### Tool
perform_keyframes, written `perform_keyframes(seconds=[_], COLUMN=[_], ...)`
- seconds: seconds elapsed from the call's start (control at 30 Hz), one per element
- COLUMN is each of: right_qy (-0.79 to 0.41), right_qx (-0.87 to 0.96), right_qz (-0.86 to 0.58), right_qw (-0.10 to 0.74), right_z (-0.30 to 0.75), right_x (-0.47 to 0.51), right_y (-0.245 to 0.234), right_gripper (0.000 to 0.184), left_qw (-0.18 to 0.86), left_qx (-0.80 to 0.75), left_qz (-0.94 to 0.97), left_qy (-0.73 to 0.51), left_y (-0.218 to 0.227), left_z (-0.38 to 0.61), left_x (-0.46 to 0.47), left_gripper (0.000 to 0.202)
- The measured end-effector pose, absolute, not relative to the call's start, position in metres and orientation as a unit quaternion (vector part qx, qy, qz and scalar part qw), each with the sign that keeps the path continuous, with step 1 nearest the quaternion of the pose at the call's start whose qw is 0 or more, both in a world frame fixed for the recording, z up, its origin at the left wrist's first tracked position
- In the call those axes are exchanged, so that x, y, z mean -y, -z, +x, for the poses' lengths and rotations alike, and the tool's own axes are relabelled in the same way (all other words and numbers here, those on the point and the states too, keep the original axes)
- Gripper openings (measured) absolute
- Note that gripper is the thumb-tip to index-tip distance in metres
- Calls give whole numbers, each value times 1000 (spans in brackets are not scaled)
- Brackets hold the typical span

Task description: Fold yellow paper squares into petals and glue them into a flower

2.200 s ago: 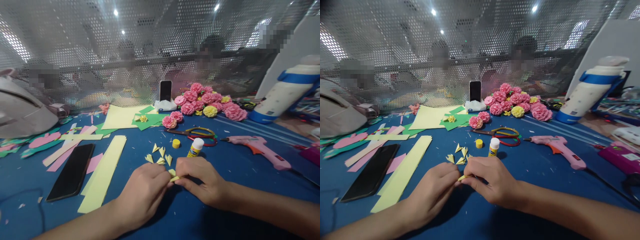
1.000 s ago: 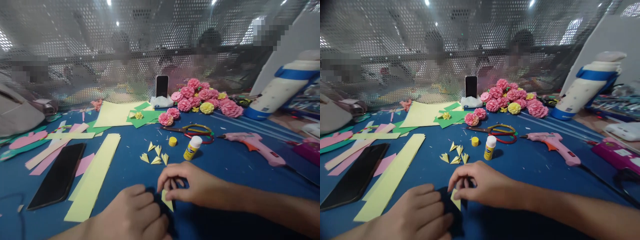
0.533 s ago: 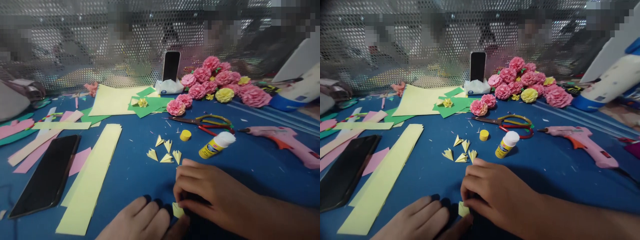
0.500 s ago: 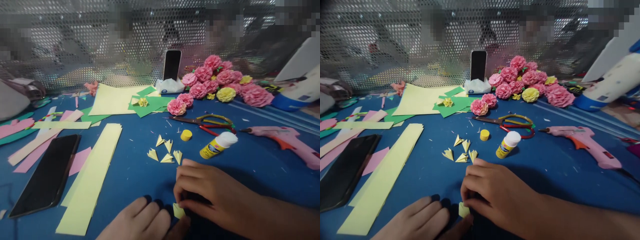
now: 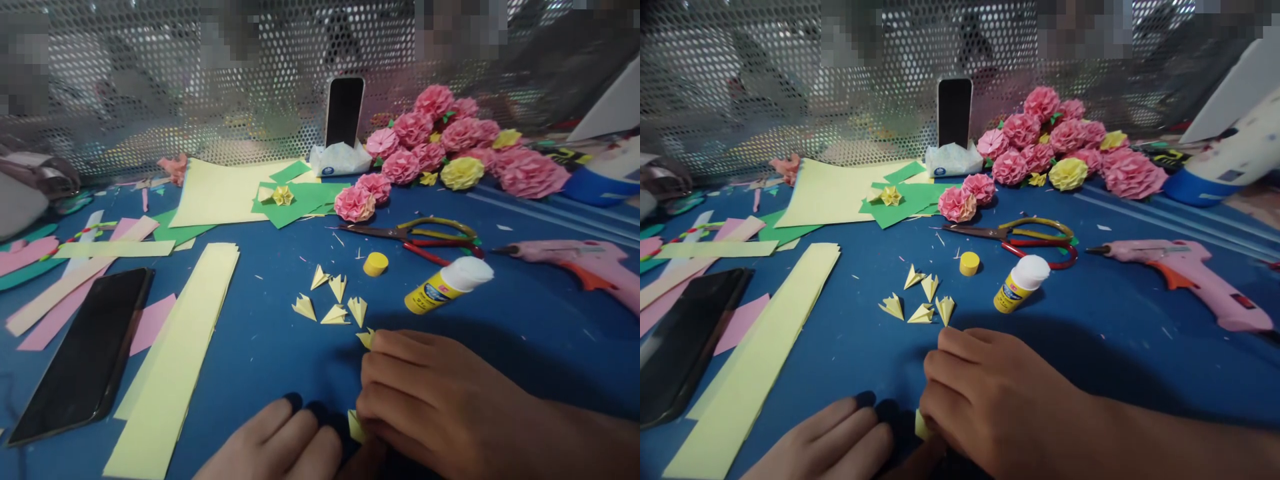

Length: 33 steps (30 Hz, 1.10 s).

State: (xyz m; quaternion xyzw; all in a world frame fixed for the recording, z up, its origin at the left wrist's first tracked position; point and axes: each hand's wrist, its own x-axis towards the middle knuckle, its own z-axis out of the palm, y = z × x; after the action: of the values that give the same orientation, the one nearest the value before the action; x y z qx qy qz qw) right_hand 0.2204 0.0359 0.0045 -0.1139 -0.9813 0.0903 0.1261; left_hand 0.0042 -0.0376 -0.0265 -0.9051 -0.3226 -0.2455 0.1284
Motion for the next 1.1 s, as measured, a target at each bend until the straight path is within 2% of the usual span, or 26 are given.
perform_keyframes(seconds=[0.2,0.33,0.43,0.53,0.77,1.0,1.1], right_qy=[-62,-49,-121,-208,-158,-304,-316], right_qx=[989,994,986,964,971,928,924], right_qz=[-92,-60,-94,-135,-116,-189,-201], right_qw=[98,73,62,92,134,105,75], right_z=[221,223,224,224,223,214,211], right_x=[-32,-30,-33,-39,-43,-40,-39], right_y=[-16,-29,-31,-29,-25,-20,-21], right_gripper=[29,15,10,18,26,5,6], left_qw=[96,102,91,74,66,63,63], left_qx=[330,295,274,271,266,272,270], left_qz=[-907,-917,-934,-939,-939,-936,-937], left_qy=[244,247,211,201,207,213,213], left_y=[36,31,18,11,12,9,9], left_z=[2,-2,-5,-8,-9,-7,-7], left_x=[41,40,38,39,42,44,44], left_gripper=[33,18,23,33,31,29,29])
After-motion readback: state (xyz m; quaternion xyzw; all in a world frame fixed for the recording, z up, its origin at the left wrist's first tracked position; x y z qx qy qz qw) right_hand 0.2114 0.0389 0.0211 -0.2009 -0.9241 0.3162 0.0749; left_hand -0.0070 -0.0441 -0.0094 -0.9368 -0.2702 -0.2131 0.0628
